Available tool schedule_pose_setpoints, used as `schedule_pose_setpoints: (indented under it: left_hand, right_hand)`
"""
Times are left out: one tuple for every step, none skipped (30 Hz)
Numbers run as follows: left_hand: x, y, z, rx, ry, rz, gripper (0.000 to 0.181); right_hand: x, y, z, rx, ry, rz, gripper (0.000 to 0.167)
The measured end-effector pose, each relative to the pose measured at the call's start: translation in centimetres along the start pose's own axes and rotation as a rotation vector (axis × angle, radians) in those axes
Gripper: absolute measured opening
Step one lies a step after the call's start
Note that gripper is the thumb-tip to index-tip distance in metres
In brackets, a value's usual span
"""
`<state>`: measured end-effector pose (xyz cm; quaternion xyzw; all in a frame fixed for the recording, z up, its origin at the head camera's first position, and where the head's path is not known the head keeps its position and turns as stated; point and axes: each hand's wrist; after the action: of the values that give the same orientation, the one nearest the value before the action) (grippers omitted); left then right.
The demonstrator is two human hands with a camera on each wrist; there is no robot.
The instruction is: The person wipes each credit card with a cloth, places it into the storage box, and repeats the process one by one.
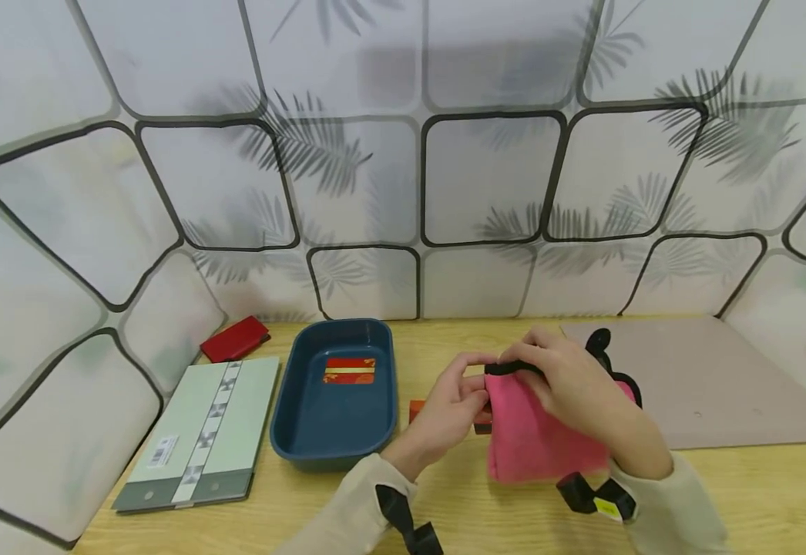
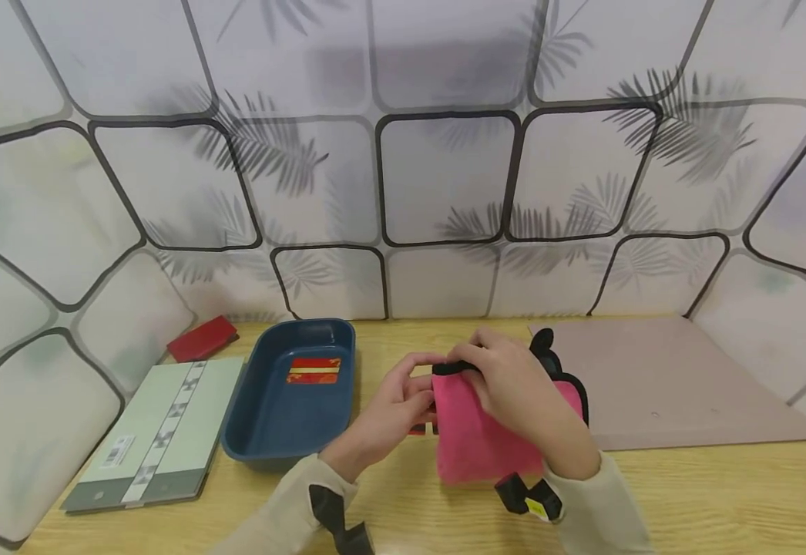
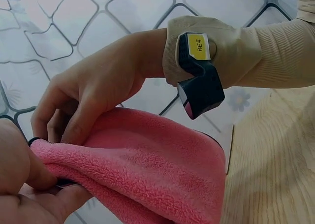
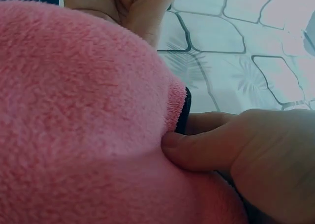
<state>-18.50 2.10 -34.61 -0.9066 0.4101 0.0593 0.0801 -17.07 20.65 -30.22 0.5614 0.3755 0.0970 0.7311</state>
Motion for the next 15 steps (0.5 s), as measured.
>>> schedule_pose_setpoints:
  left_hand:
    - [0.0, 0.0, 0.0, 0.005, 0.006, -0.006, 0.038]
    - [0.1, 0.1, -0.1, 0.012, 0.012, -0.007, 0.038]
    - [0.1, 0.2, -0.2, 0.015, 0.012, -0.006, 0.038]
    - [0.1, 0.3, -0.3, 0.017, 0.006, -0.007, 0.038]
    - [0.0, 0.4, -0.4, 0.02, -0.004, -0.006, 0.039]
    - [0.0, 0.5, -0.6, 0.021, -0.009, -0.009, 0.039]
    - [0.0, 0.6, -0.7, 0.024, -0.017, -0.011, 0.039]
    - [0.0, 0.7, -0.8, 0.029, -0.022, -0.014, 0.039]
    - [0.0, 0.8, -0.8, 0.029, -0.024, -0.02, 0.04]
    - [0.1, 0.9, -0.8, 0.033, -0.024, -0.031, 0.04]
    - [0.0, 1.0, -0.8, 0.035, -0.027, -0.041, 0.039]
    - [0.0, 1.1, -0.8, 0.031, -0.024, -0.051, 0.039]
    - [0.0, 1.1, -0.9, 0.026, -0.024, -0.056, 0.039]
    - [0.0, 1.2, -0.9, 0.019, -0.023, -0.061, 0.039]
    - [0.0, 1.3, -0.9, 0.013, -0.025, -0.064, 0.039]
  right_hand:
    - [0.0, 0.1, 0.0, -0.008, -0.006, 0.012, 0.025]
    - [0.1, 0.2, 0.0, -0.012, -0.014, 0.022, 0.025]
    - [0.1, 0.3, 0.0, -0.016, -0.024, 0.029, 0.024]
    - [0.1, 0.4, 0.0, -0.018, -0.035, 0.032, 0.024]
    - [0.2, 0.5, -0.1, -0.019, -0.048, 0.033, 0.024]
    - [0.2, 0.6, -0.2, -0.018, -0.06, 0.032, 0.024]
    - [0.3, 0.7, -0.3, -0.014, -0.073, 0.034, 0.024]
    - [0.3, 0.8, -0.3, -0.008, -0.085, 0.036, 0.024]
    - [0.4, 0.9, -0.4, -0.005, -0.099, 0.041, 0.024]
    - [0.5, 1.0, -0.5, 0.001, -0.112, 0.046, 0.023]
    - [0.6, 1.1, -0.6, 0.008, -0.124, 0.052, 0.023]
    - [0.6, 1.2, -0.7, 0.015, -0.137, 0.059, 0.023]
    - [0.7, 1.3, -0.7, 0.02, -0.153, 0.067, 0.022]
    - [0.8, 1.4, -0.8, 0.025, -0.165, 0.071, 0.022]
    - [1.0, 1.6, -0.8, 0.028, -0.177, 0.071, 0.022]
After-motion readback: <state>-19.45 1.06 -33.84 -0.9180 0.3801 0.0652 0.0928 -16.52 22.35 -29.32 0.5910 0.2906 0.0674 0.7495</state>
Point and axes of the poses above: each hand's wrist, its own x-axis away from the middle knuckle, its own y-axis out of the back of the hand, z = x × y, and after that the axes turned 12 degrees about z, right-handed
